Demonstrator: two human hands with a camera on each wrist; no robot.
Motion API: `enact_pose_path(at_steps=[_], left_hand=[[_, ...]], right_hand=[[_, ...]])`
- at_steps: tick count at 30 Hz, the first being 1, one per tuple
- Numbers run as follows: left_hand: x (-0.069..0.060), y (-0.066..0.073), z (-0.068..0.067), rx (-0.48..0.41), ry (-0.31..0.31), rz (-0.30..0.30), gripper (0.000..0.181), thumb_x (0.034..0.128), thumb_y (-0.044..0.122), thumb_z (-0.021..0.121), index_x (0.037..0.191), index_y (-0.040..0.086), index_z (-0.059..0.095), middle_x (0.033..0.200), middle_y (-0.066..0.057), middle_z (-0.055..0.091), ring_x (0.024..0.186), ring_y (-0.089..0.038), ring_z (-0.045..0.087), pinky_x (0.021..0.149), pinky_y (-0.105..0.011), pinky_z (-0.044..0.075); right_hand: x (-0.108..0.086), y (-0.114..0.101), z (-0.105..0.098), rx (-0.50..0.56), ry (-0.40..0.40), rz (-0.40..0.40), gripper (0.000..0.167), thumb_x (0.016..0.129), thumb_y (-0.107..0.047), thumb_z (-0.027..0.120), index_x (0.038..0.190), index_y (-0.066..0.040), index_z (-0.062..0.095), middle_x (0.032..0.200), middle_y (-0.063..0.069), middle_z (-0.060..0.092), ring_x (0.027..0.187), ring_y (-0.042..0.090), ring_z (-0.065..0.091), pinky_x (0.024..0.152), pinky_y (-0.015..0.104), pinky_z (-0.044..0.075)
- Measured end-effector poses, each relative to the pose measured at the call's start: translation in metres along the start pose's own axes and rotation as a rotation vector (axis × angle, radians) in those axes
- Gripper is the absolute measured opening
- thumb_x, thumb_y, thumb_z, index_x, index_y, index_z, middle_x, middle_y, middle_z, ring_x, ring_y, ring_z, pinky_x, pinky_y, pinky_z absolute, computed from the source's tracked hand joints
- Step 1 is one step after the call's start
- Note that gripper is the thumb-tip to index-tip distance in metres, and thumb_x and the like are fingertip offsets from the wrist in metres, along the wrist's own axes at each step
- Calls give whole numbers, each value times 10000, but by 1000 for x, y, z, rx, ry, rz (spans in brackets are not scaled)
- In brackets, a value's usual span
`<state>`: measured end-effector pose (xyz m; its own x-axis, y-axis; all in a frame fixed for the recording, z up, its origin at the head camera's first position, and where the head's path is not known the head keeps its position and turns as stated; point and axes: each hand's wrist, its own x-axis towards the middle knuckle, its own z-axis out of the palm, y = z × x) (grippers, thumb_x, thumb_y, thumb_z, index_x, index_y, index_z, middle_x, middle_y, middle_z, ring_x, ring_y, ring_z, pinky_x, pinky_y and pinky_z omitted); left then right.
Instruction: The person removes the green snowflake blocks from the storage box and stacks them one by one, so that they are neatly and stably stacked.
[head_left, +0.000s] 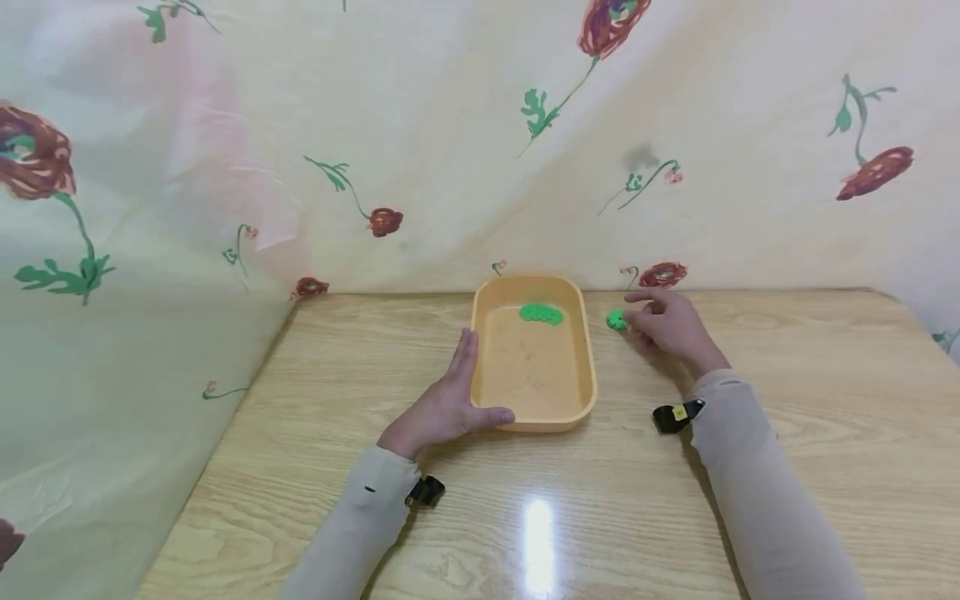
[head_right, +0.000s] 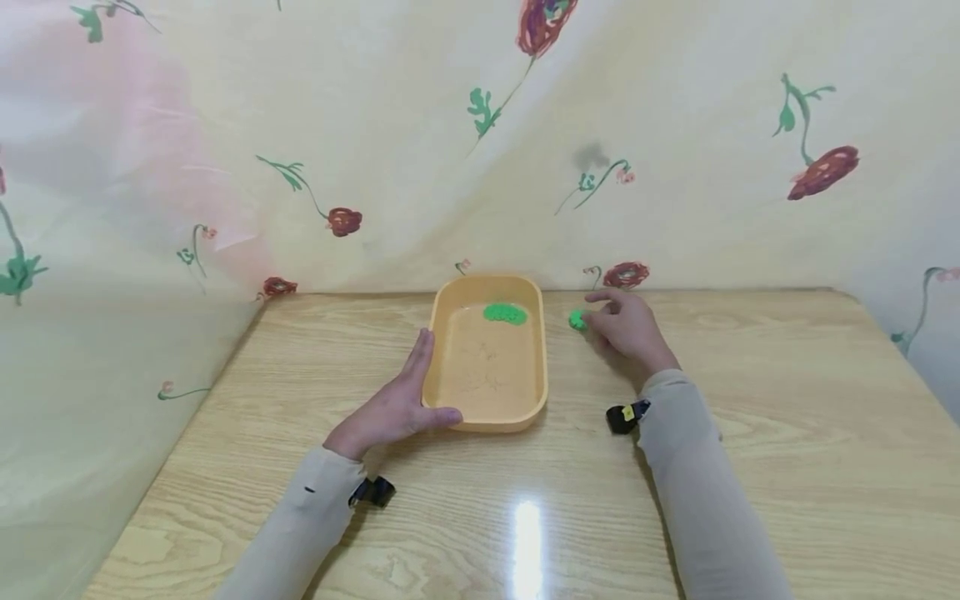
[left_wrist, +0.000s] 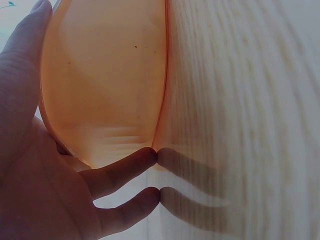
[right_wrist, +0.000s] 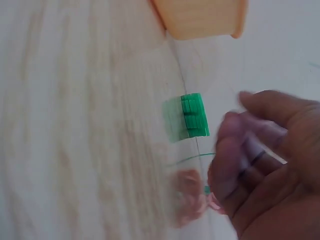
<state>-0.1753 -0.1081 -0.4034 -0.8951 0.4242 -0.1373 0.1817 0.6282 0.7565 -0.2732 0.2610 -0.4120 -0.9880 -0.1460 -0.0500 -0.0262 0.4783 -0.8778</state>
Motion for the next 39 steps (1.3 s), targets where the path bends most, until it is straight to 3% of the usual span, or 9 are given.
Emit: enact_pose_path(at_steps=[6,16,24,33,39], left_hand=[[2,0,1,-1,-1,16,1296,819,535,808,1600,211,-175,1670,-16,-203,1515,-229,5,1180,-447,202],[1,2,1,-1,-10,-2,1297,816,539,808,1598,221,-177,1651,46,-229,1515,-251,25,1180,-445,202],[-1,2,-1,5,-4,-7,1305,808,551,811,1603,195,-161,1664,0,-208,1513,-265,42,1173,-449,220],[-2,1,-1,-3,4,-11,1301,804,556,812,1610,197,-144,1666,6,-200,1513,-277,60,1172,-458,226],[-1,2,-1,9,-1,-10,1297,805,597,790,1615,188,-136,1666,21,-198,1506,-284,102,1165,-459,249]], right_hand=[[-3,-16,3,78,35,-78,458,1014,-257,647,1346,46,557,860,227,642,607,169,615,572,320,561],[2,-51,8,156,53,-97,371,1005,-232,654,1273,20,600,837,185,653,618,172,603,587,339,565],[8,-90,15,134,52,-128,349,1010,-281,645,1243,-21,633,864,182,648,647,209,615,609,350,569],[30,-126,40,134,-2,-187,334,1023,-257,621,1225,7,637,825,160,641,632,234,613,588,349,562],[46,-130,63,114,-58,-147,303,1034,-210,603,1229,20,626,830,158,628,626,235,602,612,360,568]])
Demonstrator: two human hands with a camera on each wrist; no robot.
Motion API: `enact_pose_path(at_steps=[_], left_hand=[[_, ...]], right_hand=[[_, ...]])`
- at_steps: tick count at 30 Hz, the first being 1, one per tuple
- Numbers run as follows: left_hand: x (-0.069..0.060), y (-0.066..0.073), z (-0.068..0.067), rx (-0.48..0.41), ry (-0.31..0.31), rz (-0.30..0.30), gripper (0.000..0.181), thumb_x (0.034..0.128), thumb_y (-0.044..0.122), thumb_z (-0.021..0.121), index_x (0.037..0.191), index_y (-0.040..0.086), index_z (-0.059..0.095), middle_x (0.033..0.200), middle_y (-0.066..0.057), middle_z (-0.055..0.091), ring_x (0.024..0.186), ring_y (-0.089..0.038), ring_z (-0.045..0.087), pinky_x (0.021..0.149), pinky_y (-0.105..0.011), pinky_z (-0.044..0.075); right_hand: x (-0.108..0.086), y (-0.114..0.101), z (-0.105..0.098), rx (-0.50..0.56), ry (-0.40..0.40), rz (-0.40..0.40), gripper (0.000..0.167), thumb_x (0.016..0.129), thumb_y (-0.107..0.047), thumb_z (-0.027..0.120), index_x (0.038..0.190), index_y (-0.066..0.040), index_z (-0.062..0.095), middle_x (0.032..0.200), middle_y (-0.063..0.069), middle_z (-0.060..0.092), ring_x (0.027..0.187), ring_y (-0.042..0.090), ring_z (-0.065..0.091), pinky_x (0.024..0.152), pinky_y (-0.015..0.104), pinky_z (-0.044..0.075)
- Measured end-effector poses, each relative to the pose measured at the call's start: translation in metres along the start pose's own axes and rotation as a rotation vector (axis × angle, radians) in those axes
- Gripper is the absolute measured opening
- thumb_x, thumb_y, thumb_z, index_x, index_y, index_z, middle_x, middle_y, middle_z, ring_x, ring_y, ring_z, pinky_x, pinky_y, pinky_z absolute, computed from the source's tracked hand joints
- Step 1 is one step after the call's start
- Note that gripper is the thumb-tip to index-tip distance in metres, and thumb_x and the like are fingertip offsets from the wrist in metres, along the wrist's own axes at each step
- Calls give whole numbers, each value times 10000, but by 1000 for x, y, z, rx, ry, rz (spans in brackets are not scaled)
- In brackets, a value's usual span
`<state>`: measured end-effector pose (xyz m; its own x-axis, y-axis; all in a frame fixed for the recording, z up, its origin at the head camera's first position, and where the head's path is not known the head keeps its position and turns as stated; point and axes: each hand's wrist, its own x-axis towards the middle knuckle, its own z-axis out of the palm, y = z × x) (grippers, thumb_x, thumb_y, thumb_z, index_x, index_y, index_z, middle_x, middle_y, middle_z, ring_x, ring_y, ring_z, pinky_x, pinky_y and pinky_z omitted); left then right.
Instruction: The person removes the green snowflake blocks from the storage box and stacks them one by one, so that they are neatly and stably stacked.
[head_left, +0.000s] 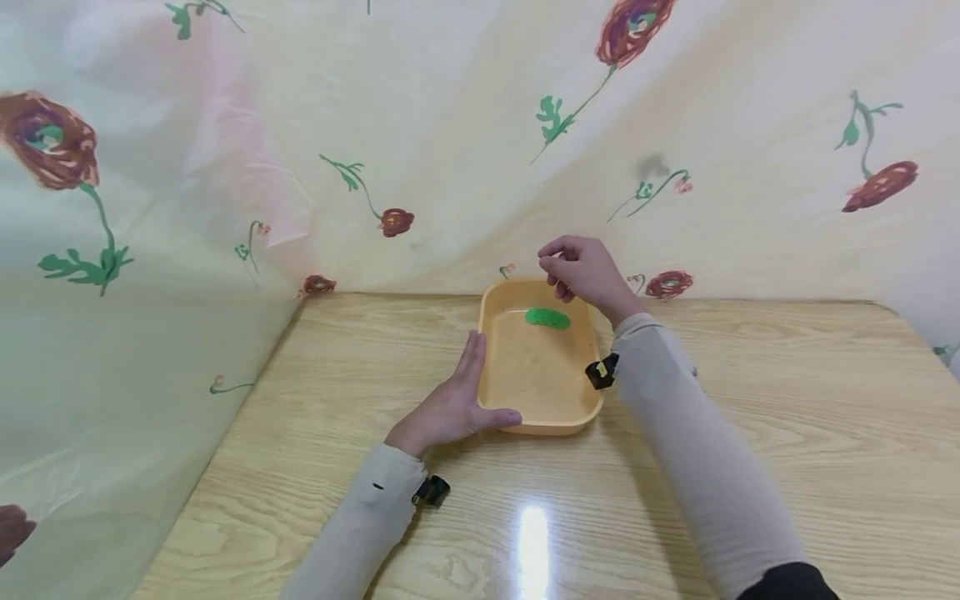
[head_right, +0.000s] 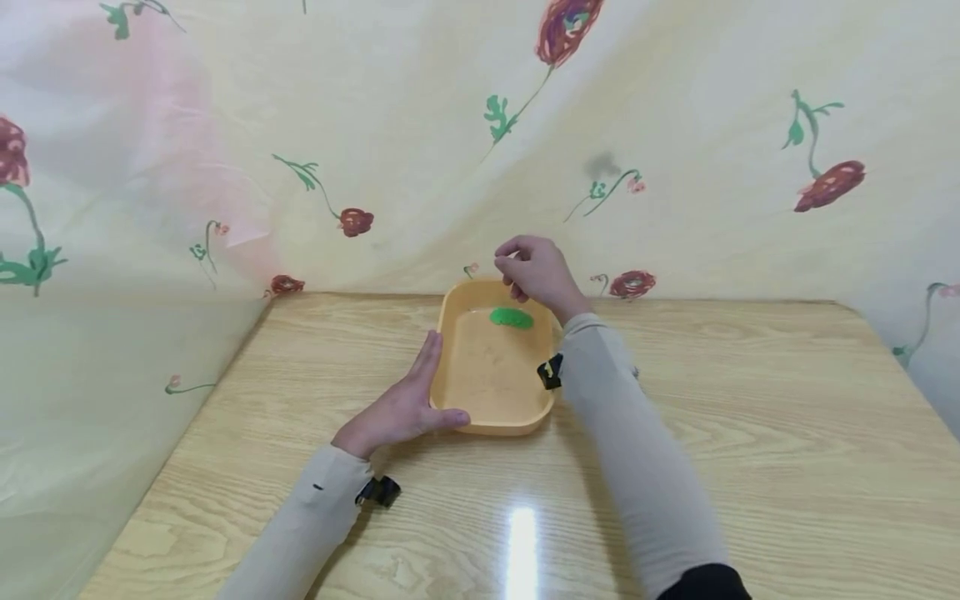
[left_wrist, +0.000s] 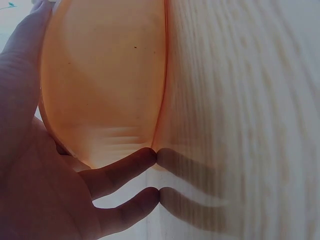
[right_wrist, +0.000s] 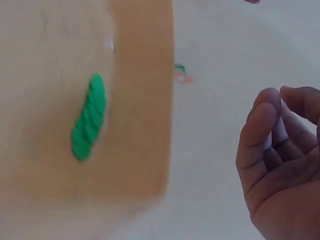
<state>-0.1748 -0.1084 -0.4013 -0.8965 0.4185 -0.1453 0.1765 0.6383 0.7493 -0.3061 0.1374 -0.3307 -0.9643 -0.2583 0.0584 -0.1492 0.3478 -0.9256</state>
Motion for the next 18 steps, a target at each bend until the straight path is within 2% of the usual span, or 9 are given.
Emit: enact_pose_path(at_steps=[3,6,10,12,15,18], left_hand=[[0,0,0,-2,1,-1,1293,808,583,795,1613,193,-139,1665,28,-197,1508,-279,104,1168,-450,244],[1,1,0,2,2,3,1290,813,567,799,1611,187,-141,1668,15,-192,1508,-277,104,1170,-442,241],[1,0,0,5,1,11,1285,823,550,797,1609,171,-146,1671,-13,-190,1506,-283,103,1169,-435,244],[1,0,0,6,-1,15,1281,829,544,795,1607,167,-151,1672,-25,-191,1506,-287,100,1168,-436,245],[1,-1,0,7,-5,21,1283,831,539,796,1606,164,-155,1672,-37,-191,1508,-287,87,1169,-441,243],[0,-1,-1,6,-7,24,1285,830,535,797,1604,168,-161,1672,-36,-192,1510,-275,71,1173,-434,234]], right_hand=[[7,2,12,-29,-15,41,297,1033,-192,591,1229,29,624,862,206,633,636,232,613,625,360,572],[11,4,22,-88,-30,99,283,1031,-170,562,1208,39,634,927,253,647,716,280,647,686,392,574],[14,8,33,-283,-85,137,280,1016,-180,559,1162,35,663,1075,223,666,935,324,636,835,422,523],[14,11,37,-391,-135,151,289,1003,-197,570,1154,29,669,1124,190,662,991,314,602,867,418,491],[13,16,42,-501,-201,175,298,992,-220,575,1141,21,669,1095,155,650,962,281,569,846,406,475],[12,19,47,-538,-222,190,308,985,-245,571,1133,7,671,1042,132,635,905,260,554,781,376,464]])
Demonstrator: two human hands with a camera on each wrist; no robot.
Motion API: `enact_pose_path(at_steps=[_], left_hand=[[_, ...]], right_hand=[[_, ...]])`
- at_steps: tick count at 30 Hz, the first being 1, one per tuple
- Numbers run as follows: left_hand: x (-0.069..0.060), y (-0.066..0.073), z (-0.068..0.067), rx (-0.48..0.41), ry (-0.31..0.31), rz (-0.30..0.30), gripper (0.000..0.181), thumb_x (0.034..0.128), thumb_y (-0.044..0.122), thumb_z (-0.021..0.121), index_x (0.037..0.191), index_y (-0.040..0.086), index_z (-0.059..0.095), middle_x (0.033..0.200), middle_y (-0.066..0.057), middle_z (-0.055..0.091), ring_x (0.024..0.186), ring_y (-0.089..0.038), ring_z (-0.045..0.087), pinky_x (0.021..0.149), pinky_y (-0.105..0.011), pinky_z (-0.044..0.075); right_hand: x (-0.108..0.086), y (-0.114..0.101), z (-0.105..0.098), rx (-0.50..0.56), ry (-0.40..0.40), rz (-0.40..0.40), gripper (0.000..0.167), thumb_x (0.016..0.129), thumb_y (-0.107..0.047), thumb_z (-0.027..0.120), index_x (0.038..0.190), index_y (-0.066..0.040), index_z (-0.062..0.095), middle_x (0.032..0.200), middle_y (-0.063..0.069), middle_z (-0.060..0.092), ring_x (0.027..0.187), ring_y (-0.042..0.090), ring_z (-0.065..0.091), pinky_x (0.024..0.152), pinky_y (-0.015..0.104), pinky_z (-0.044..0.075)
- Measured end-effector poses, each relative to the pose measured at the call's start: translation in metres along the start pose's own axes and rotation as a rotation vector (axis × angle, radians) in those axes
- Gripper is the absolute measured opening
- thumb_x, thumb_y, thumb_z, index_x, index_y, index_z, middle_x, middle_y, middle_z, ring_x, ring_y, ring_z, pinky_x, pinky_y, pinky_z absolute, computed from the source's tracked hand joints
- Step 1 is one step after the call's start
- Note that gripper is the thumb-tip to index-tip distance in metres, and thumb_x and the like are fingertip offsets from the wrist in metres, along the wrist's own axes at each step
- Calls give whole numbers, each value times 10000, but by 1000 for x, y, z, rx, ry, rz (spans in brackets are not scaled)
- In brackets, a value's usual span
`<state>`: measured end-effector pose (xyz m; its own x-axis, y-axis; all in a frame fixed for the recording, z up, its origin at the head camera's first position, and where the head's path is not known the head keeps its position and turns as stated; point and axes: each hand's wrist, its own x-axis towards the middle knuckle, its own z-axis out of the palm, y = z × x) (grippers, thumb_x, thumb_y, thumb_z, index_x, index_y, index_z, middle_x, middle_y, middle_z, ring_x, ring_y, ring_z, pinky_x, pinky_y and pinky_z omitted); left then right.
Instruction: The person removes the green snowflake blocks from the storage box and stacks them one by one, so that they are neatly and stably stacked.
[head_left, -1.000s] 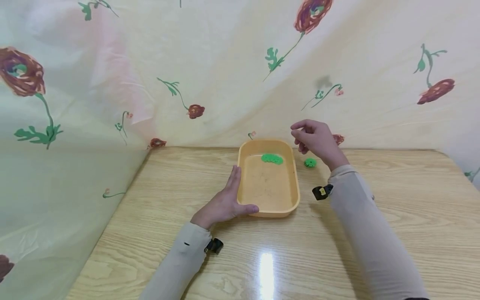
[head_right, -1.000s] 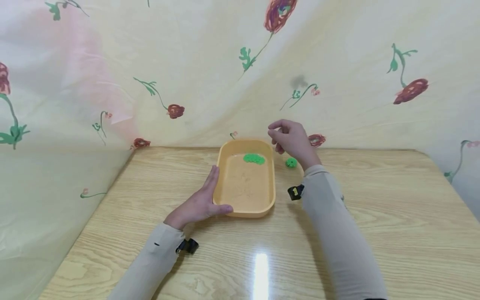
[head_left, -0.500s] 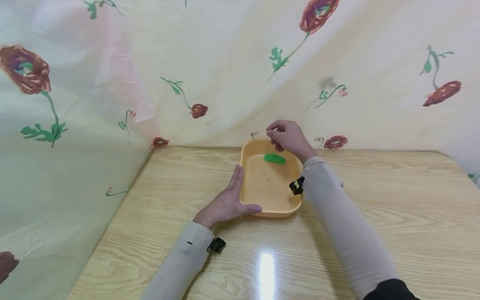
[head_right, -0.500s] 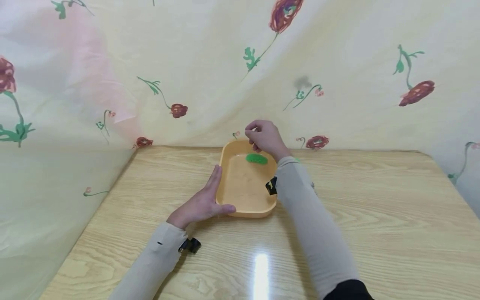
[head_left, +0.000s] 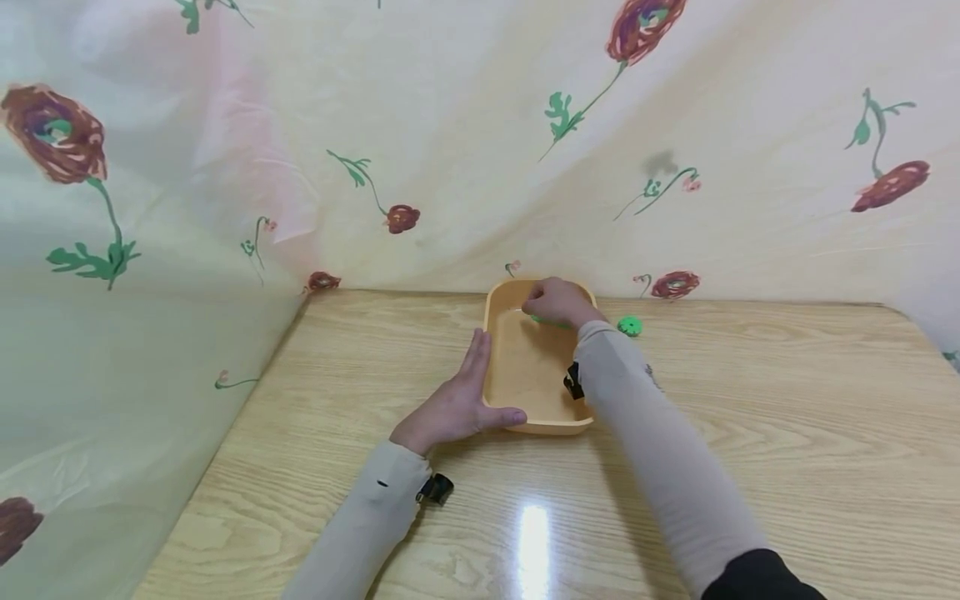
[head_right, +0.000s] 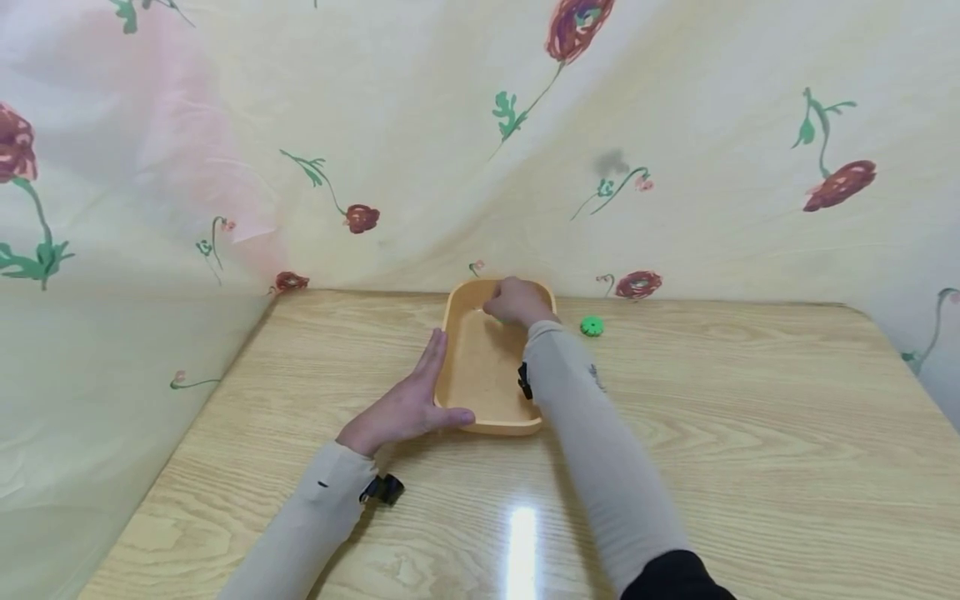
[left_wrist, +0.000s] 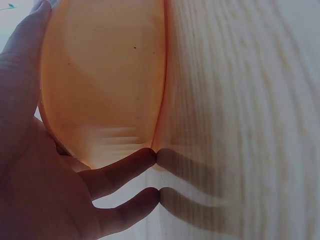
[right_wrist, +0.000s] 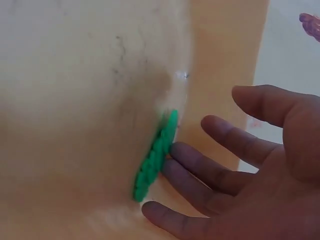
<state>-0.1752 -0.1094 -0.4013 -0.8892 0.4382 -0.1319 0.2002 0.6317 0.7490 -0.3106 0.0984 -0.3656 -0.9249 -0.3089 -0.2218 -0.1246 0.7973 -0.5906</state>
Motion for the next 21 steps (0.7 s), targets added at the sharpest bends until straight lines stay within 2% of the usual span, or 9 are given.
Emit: enact_pose_path(at_steps=[4,9,12,14,16,19,21], left_hand=[[0,0,0,0,-2,1,1284,830,534,798,1604,170,-158,1670,-24,-194,1511,-265,64,1175,-431,228],[-1,-1,0,3,-3,-4,1280,830,543,794,1609,163,-147,1671,-25,-194,1513,-279,69,1171,-445,239],[0,-1,0,-2,-4,-10,1279,831,547,791,1609,176,-153,1670,-13,-197,1513,-283,78,1168,-444,247],[0,0,0,-1,-3,-10,1278,830,550,790,1608,184,-157,1671,-15,-195,1513,-286,85,1167,-445,252],[-1,0,0,-1,-4,-11,1276,832,551,787,1607,190,-160,1668,1,-201,1513,-283,86,1166,-442,254],[-1,1,-1,0,-2,-4,1278,833,542,791,1606,182,-160,1660,20,-215,1510,-282,86,1166,-440,254],[-1,1,-1,-3,-4,-4,1279,832,540,792,1605,184,-162,1654,39,-225,1511,-278,80,1168,-438,249]], right_hand=[[2,-1,6,26,5,-27,330,988,-264,569,1159,-4,676,1093,132,648,937,258,564,804,380,468],[3,-3,8,174,-16,-61,353,1026,-249,565,1261,3,640,1258,169,626,1095,296,560,961,455,460],[5,-2,9,226,24,-72,314,1032,-185,566,1259,18,641,1282,187,616,1146,321,547,1008,475,438],[8,0,12,196,62,-79,291,1024,-136,565,1246,31,649,1279,199,620,1153,337,551,1013,481,437],[11,3,15,123,86,-81,286,1012,-119,570,1237,35,658,1266,199,634,1138,338,564,1007,479,444],[15,5,21,18,70,-83,328,985,-177,637,1234,34,665,1236,188,659,1085,319,590,998,474,448],[16,4,24,-32,42,-74,341,958,-236,688,1186,18,688,1157,167,688,1005,303,601,962,464,464]])
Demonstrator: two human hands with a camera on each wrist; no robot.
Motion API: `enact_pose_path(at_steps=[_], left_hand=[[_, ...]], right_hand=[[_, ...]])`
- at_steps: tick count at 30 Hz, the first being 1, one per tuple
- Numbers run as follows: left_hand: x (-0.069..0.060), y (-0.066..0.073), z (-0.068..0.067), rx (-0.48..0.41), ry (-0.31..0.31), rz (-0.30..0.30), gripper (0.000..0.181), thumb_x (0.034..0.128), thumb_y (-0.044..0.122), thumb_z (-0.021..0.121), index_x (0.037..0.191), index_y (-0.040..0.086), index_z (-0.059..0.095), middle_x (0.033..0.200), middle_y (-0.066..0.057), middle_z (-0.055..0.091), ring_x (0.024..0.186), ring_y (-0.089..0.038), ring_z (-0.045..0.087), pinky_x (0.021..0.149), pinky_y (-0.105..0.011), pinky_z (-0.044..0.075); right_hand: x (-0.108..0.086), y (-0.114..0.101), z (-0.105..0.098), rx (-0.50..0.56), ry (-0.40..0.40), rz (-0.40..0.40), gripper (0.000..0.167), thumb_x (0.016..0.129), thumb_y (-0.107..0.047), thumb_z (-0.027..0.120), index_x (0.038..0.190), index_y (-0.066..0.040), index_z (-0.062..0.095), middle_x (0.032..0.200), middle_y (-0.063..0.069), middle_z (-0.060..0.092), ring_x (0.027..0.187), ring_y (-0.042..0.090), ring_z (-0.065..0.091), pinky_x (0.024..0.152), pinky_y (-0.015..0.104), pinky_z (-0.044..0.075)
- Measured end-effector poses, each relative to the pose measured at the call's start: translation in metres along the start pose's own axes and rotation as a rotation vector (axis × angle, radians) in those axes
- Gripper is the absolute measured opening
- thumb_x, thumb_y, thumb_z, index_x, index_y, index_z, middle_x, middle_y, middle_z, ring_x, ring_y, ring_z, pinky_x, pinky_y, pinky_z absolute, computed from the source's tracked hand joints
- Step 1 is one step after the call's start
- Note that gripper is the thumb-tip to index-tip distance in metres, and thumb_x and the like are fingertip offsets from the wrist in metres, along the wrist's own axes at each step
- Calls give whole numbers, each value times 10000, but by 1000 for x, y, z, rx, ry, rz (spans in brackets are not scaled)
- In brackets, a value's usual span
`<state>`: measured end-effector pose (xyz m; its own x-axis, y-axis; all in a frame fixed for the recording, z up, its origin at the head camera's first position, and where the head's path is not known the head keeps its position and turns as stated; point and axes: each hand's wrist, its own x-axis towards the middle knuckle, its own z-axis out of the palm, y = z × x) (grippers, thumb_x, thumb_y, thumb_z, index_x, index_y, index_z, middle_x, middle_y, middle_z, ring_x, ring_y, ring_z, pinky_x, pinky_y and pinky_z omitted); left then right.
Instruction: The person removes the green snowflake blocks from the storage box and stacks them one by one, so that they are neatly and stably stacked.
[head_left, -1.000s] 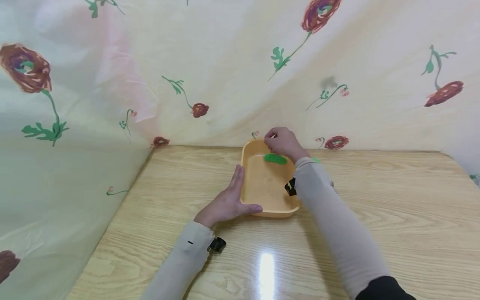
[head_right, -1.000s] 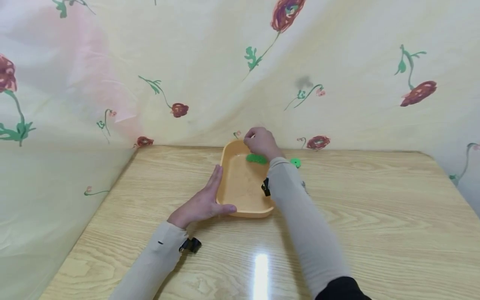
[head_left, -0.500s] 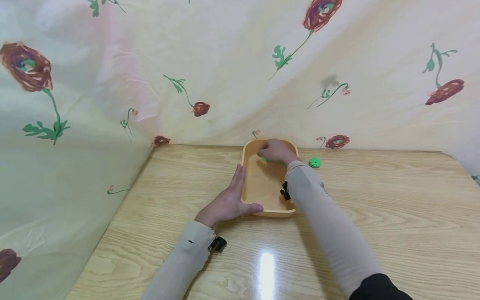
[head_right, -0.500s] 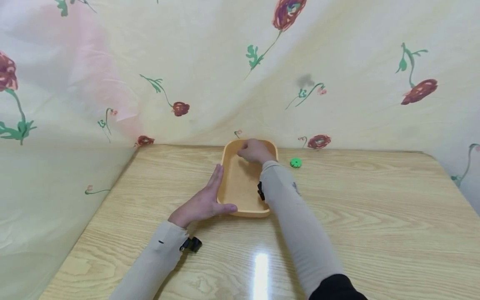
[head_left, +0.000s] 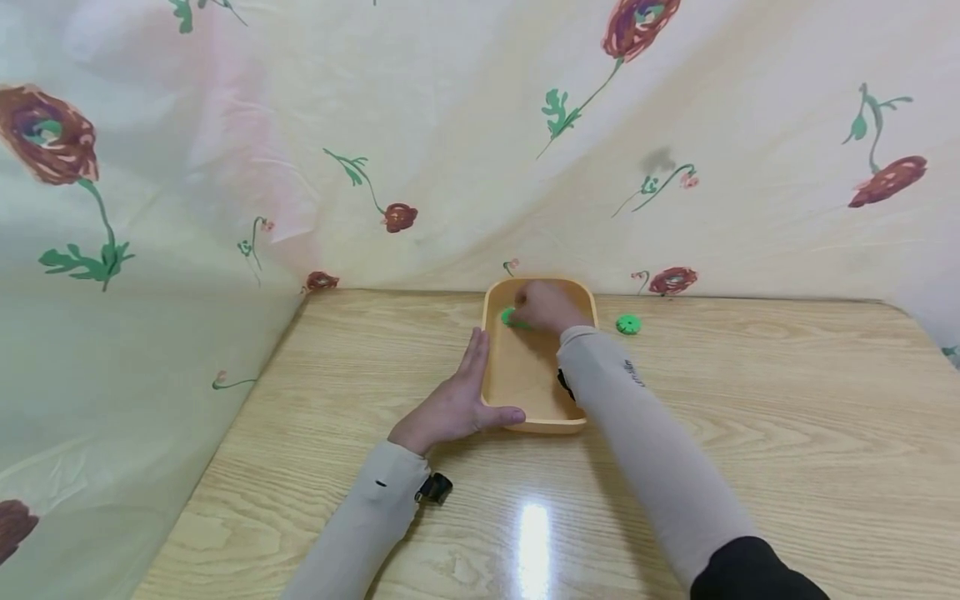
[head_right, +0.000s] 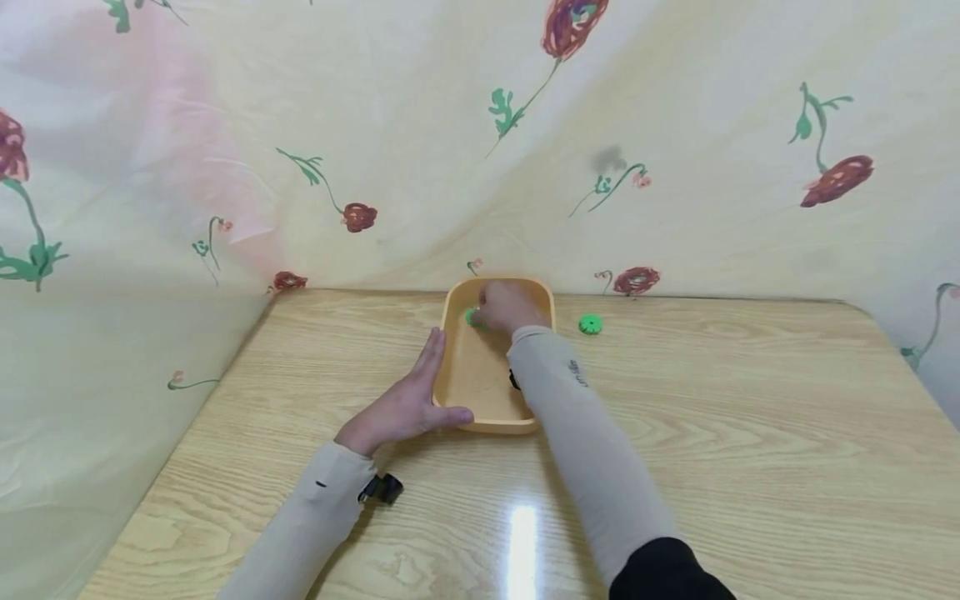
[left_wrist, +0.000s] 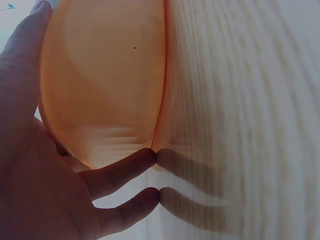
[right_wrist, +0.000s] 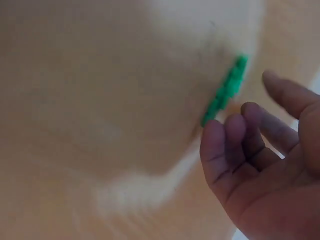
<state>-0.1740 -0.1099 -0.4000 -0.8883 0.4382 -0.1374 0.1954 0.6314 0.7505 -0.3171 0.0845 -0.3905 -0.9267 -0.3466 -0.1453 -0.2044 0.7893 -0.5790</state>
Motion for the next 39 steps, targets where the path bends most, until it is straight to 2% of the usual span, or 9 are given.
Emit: enact_pose_path(at_steps=[5,9,15,21,31,36,39], left_hand=[[-1,-2,0,-3,-5,-4,1277,832,552,789,1606,186,-160,1665,3,-213,1512,-277,68,1170,-448,242],[-2,-2,0,-2,-5,-6,1277,834,550,788,1605,185,-163,1658,29,-228,1513,-268,60,1172,-448,235],[-2,-2,0,-5,-5,-9,1271,838,552,783,1603,203,-171,1636,88,-250,1513,-265,58,1171,-450,237],[-2,-2,0,-4,-6,4,1272,839,550,783,1605,190,-165,1641,67,-243,1513,-265,55,1174,-451,229],[-2,-2,0,3,-5,18,1266,848,536,782,1605,176,-167,1669,-37,-205,1511,-291,67,1169,-463,239],[-1,-2,1,-4,-6,12,1271,842,535,788,1604,194,-170,1660,16,-222,1512,-281,70,1170,-453,238],[0,-2,1,-8,-6,9,1275,836,537,793,1606,194,-165,1643,68,-240,1511,-290,81,1168,-457,245]], right_hand=[[3,-2,7,-91,-18,-4,274,904,-250,760,1037,-15,709,958,105,693,846,264,583,846,425,489],[9,1,13,-152,-15,-56,226,908,-233,755,1013,-38,711,919,74,686,820,246,580,817,401,489],[10,0,16,-146,-19,-99,226,928,-206,716,1102,-64,696,1005,73,681,887,257,584,873,423,484],[6,-4,12,-132,-17,-152,309,966,-208,652,1234,-54,669,1149,101,674,964,273,571,965,463,456],[6,-4,10,-149,-25,-153,337,941,-198,658,1246,-55,663,1105,86,668,932,272,557,925,449,462],[2,-6,9,-134,-26,-148,362,953,-199,656,1267,-20,653,1152,113,672,970,282,568,952,462,463],[0,-8,7,-134,-23,-154,352,957,-185,651,1253,3,655,1123,124,670,958,289,563,947,460,464]])
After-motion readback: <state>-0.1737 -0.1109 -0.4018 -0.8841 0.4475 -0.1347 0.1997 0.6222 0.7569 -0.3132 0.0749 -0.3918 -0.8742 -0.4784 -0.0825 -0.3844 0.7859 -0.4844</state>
